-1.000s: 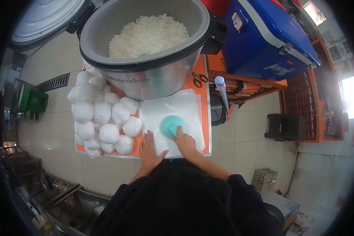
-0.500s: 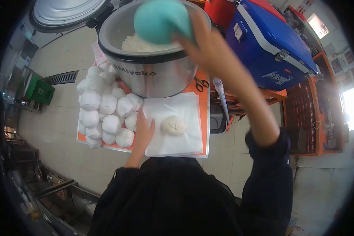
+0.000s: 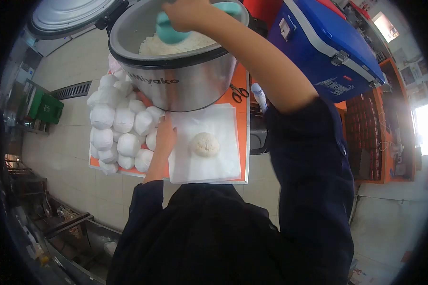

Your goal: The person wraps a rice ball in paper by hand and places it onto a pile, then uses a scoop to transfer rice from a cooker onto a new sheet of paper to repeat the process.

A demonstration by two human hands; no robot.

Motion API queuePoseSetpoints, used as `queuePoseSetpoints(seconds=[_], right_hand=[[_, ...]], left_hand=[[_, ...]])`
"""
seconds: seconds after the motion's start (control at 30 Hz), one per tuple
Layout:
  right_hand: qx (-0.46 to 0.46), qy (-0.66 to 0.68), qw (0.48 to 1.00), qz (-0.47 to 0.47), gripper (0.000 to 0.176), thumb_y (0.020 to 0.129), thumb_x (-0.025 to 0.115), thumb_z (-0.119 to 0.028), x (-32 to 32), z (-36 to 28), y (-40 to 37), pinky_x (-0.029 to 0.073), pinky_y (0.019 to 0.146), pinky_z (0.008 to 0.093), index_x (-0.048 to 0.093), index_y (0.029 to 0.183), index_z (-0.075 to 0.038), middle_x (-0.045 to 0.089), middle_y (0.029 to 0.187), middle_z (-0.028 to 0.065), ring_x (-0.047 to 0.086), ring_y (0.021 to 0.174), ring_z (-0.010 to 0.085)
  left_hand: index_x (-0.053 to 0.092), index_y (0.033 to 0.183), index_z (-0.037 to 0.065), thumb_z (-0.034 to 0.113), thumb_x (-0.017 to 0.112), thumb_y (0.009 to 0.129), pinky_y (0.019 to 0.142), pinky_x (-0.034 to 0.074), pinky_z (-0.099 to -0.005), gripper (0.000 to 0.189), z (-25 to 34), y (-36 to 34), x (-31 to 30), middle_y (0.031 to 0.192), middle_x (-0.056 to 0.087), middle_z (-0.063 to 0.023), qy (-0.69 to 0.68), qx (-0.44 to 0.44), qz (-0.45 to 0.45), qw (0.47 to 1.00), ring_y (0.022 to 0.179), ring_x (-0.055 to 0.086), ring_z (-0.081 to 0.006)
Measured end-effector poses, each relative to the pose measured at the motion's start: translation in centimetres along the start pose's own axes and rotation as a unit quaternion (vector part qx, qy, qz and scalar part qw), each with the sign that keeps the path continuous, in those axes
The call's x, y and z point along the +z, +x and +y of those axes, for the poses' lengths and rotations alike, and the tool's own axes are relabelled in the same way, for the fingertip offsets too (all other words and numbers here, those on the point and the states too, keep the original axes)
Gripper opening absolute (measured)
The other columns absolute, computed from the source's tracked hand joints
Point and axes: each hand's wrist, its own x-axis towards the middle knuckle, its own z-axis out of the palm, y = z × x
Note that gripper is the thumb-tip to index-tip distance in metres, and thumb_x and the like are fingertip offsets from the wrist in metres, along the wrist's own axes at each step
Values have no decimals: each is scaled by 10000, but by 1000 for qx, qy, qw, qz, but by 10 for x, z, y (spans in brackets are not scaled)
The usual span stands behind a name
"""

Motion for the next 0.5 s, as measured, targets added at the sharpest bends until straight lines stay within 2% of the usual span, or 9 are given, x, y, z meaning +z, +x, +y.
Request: queuePoseSetpoints(seconds=[0.03, 0.07, 0.1, 0.13, 0.17, 0.23, 0.33, 0.47, 0.5], right_hand=[[38, 52, 998, 29, 388, 835, 543, -249, -26, -18, -41, 430, 816, 417, 510, 1119, 14, 569, 1030, 249, 568, 955, 352], [-28, 52, 972, 229, 396, 785, 598, -231, -26, -27, -79, 465, 626, 411, 481, 1137, -93, 612, 861, 153, 606, 768, 326], [-58, 100, 938, 326, 265, 754, 562, -142, -16, -36, -112, 471, 579, 408, 487, 999, -73, 588, 812, 145, 598, 715, 317], [-72, 159, 935, 308, 272, 749, 580, -131, -9, -47, -150, 454, 558, 412, 459, 984, -69, 565, 790, 131, 579, 678, 327], [-95, 237, 939, 231, 306, 731, 610, -122, 6, -53, -183, 459, 566, 413, 456, 991, -70, 558, 822, 130, 585, 700, 326], [-42, 326, 941, 78, 335, 778, 627, -189, 53, -69, -239, 471, 588, 409, 448, 1033, -63, 564, 866, 150, 594, 744, 329], [195, 432, 880, -40, 334, 796, 620, -202, 171, -70, -288, 467, 581, 415, 441, 1029, -44, 568, 868, 161, 596, 750, 326], [179, 352, 918, 34, 296, 814, 600, -195, 228, -94, -305, 461, 570, 423, 435, 1006, -41, 574, 854, 158, 595, 736, 335], [125, 320, 939, 25, 278, 825, 588, -199, 234, -97, -298, 460, 565, 422, 437, 998, -41, 579, 851, 159, 594, 728, 338]], left_hand=[[327, 1257, -20, 19, 594, 756, 852, 431, -405, 568, -6, -1, -1, 1107, 463, -215, -22, 32, 8, 999, 986, 497, -374], [323, 1266, -21, 18, 584, 763, 864, 425, -404, 568, -9, -3, 0, 1116, 463, -210, -43, 62, 18, 997, 988, 497, -367], [323, 1266, -21, 18, 584, 763, 864, 425, -404, 568, -10, -14, 0, 1116, 463, -210, -45, 58, 19, 997, 988, 497, -367], [339, 1258, -22, 22, 582, 766, 870, 422, -394, 550, -12, -33, -3, 1131, 461, -205, -86, 95, 46, 991, 987, 499, -362], [355, 1249, -23, 25, 579, 769, 877, 418, -384, 532, -13, -53, -6, 1146, 460, -199, -126, 132, 74, 981, 986, 501, -358], [385, 1224, -33, 72, 609, 763, 906, 389, -392, 523, -11, -98, -12, 1164, 448, -223, -232, -12, -50, 971, 1021, 475, -376], [385, 1217, -29, 123, 664, 738, 894, 382, -415, 575, -19, -140, -9, 1158, 444, -221, -160, 9, 6, 987, 1055, 452, -369], [375, 1208, -67, 148, 681, 715, 899, 358, -451, 619, -29, -139, 6, 1130, 427, -263, -162, -18, -9, 987, 1048, 425, -411], [374, 1206, -69, 140, 698, 696, 886, 363, -453, 639, -24, -133, 4, 1118, 425, -259, -145, -44, -11, 988, 1028, 431, -408]])
